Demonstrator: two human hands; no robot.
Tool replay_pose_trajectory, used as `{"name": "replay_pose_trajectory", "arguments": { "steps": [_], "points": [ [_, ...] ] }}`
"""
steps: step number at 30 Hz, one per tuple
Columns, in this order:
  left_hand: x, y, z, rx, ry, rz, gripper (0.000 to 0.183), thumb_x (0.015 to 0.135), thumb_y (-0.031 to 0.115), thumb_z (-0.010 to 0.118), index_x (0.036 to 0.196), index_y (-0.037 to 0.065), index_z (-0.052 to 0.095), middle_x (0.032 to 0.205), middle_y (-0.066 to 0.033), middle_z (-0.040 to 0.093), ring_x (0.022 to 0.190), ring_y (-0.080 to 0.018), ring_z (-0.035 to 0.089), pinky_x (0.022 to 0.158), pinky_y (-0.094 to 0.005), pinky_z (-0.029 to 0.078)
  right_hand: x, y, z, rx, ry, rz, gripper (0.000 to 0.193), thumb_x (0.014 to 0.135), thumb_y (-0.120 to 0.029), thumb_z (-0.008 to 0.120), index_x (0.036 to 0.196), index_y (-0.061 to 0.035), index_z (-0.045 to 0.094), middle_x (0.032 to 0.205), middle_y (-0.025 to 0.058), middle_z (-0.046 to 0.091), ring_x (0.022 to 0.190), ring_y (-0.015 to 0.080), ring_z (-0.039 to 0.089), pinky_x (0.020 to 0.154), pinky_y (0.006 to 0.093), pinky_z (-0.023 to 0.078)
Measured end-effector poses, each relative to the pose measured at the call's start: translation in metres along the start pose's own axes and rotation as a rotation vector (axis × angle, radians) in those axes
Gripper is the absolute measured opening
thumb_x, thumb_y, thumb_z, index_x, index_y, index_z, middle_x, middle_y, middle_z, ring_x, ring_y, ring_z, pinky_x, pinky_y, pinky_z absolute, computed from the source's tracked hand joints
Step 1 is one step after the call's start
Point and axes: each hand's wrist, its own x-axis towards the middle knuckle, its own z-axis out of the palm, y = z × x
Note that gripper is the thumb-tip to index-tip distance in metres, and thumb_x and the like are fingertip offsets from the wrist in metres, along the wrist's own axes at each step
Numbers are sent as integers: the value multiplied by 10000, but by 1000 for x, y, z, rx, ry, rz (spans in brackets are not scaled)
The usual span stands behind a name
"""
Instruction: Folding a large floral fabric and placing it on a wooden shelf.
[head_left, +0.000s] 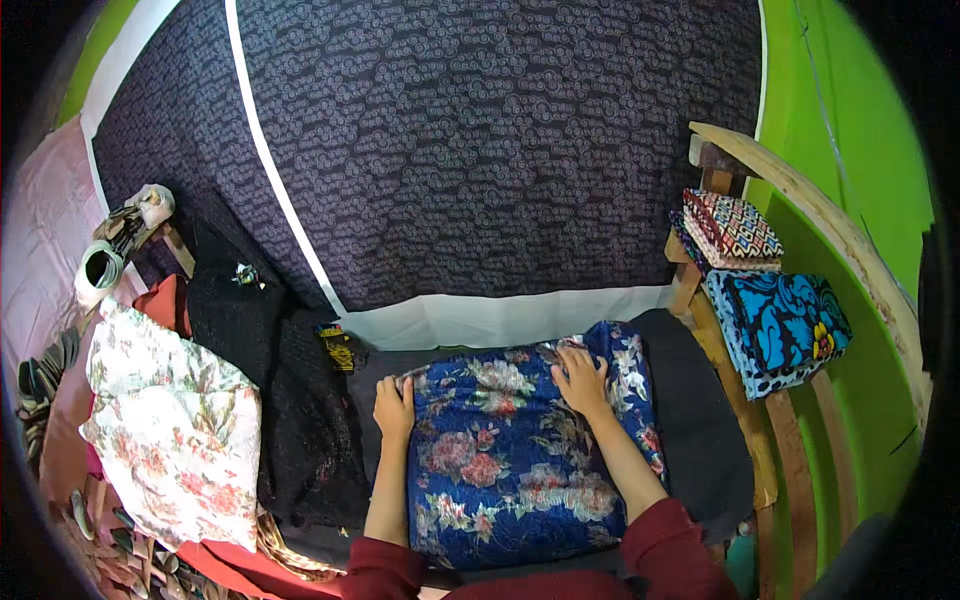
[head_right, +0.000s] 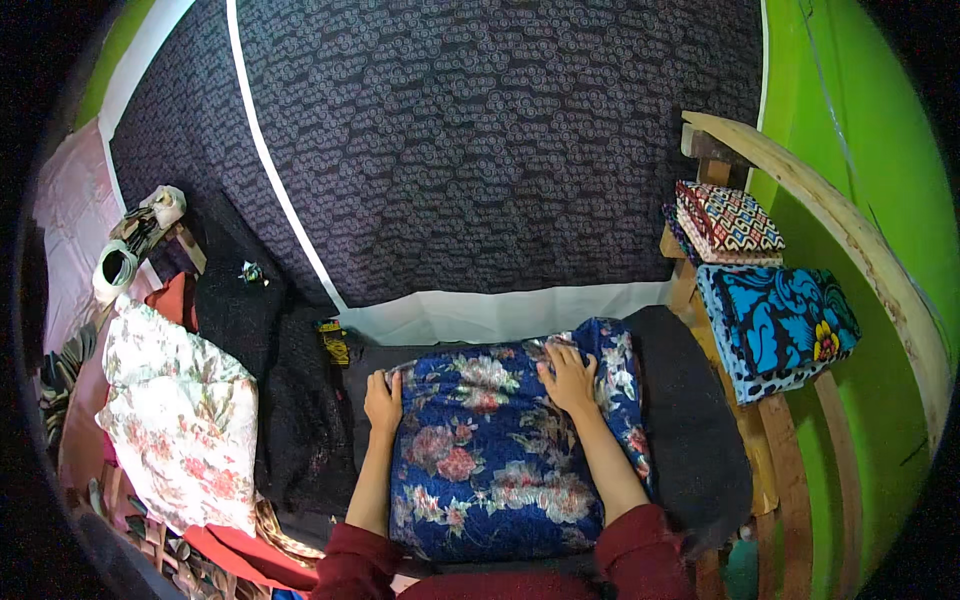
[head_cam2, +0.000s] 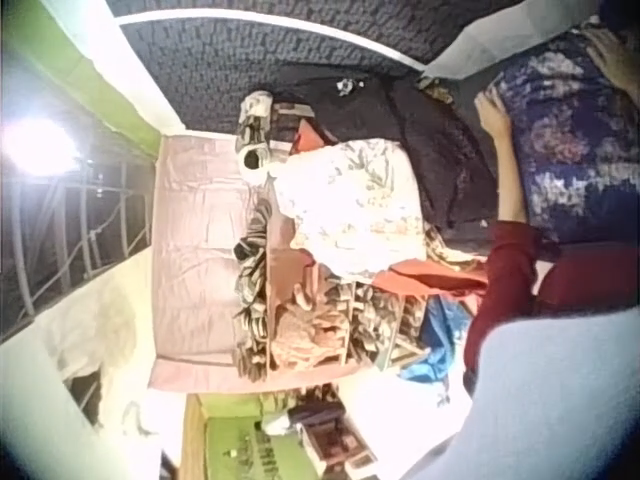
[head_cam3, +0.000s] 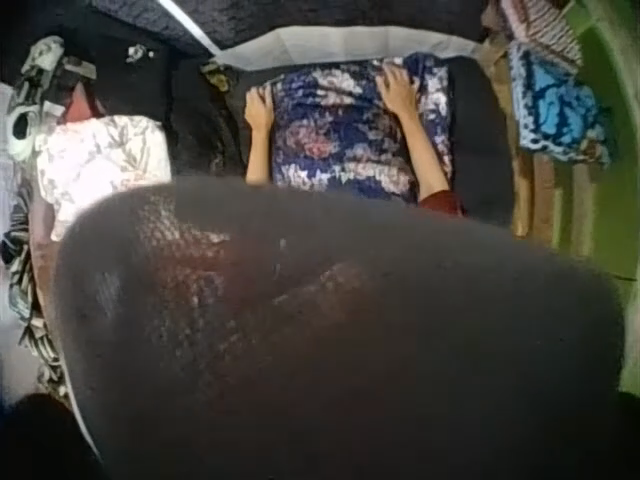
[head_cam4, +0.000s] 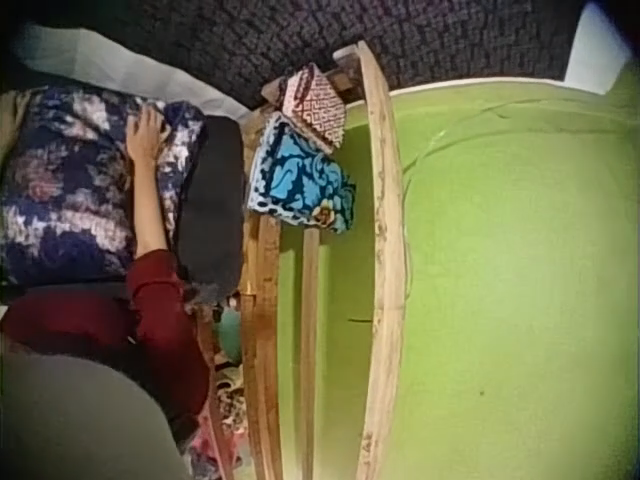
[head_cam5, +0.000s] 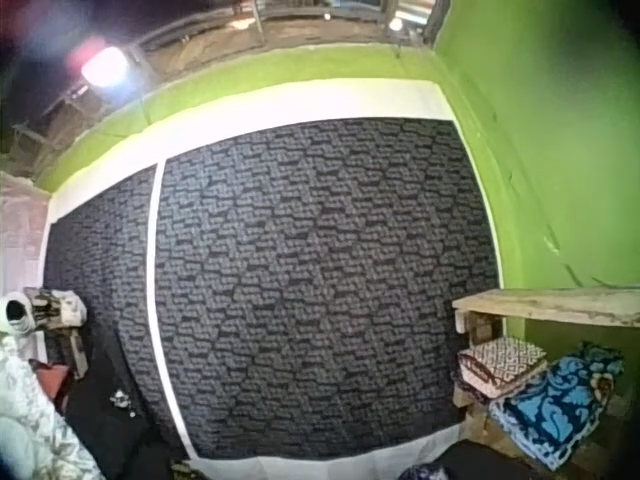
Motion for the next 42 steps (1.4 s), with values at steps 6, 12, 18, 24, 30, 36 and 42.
{"name": "replay_pose_trajectory", "arguments": {
  "steps": [6, 12, 18, 24, 30, 36, 42],
  "points": [
    [9, -35, -8, -116, -13, -264, 593, 801, 446, 512, 1060, -86, 496, 1003, -250, 526, 942, -347, 508, 818, -383, 396, 11, 9, 0, 138, -128, 16, 478, 861, -428, 395, 1194, -91, 461, 1219, 82, 463, 1159, 209, 386, 955, 484, 196],
    [14, -38, -58, -348, -652, -464, 847, 733, 640, 458, 1120, -114, 465, 1079, -287, 510, 1008, -343, 507, 857, -368, 384, 37, 38, -65, 365, -266, 16, 570, 764, -384, 598, 1205, -54, 452, 1300, 130, 389, 1248, 269, 294, 1001, 343, 245],
    [13, -7, -53, 2, -327, -327, 1114, 572, 658, 622, 1320, -33, 170, 1278, -245, 329, 1207, -354, 305, 969, -437, 277, 37, 39, -75, 37, -655, 37, 942, 536, -739, 559, 1294, -215, 366, 1389, 117, 228, 1308, 282, 118, 998, 566, 51],
    [63, 71, -20, 83, -551, 465, 764, 630, 625, 575, 1169, 90, 487, 1238, -124, 440, 1177, -314, 350, 927, -512, 273, 42, 26, -75, -172, -624, -197, 949, 535, -677, 621, 1306, -196, 347, 1410, 162, 128, 1307, 305, 110, 980, 597, 40],
    [89, 87, 30, -36, -1204, 420, 858, 535, 611, 675, 1144, 27, 517, 1129, -199, 526, 1045, -310, 503, 892, -319, 381, 53, 20, -56, 186, -714, -161, 1034, 475, -649, 681, 1263, -57, 369, 1263, 176, 413, 1160, 315, 397, 969, 414, 261],
    [91, 90, 26, -210, -1241, 503, 572, 653, 551, 644, 906, 37, 647, 878, -124, 634, 822, -213, 584, 752, -312, 427, 81, 6, -78, 59, -1185, -109, 797, 546, -608, 680, 1073, -26, 547, 972, 133, 602, 893, 262, 569, 746, 330, 418],
    [95, 82, 29, -278, -1496, 243, 646, 674, 603, 601, 880, -8, 647, 765, -74, 615, 728, -127, 528, 685, -265, 419, 85, 16, -79, -116, -1413, 219, 911, 565, -681, 614, 1016, 109, 554, 1043, 190, 571, 920, 234, 577, 819, 292, 424]
  ]
}}
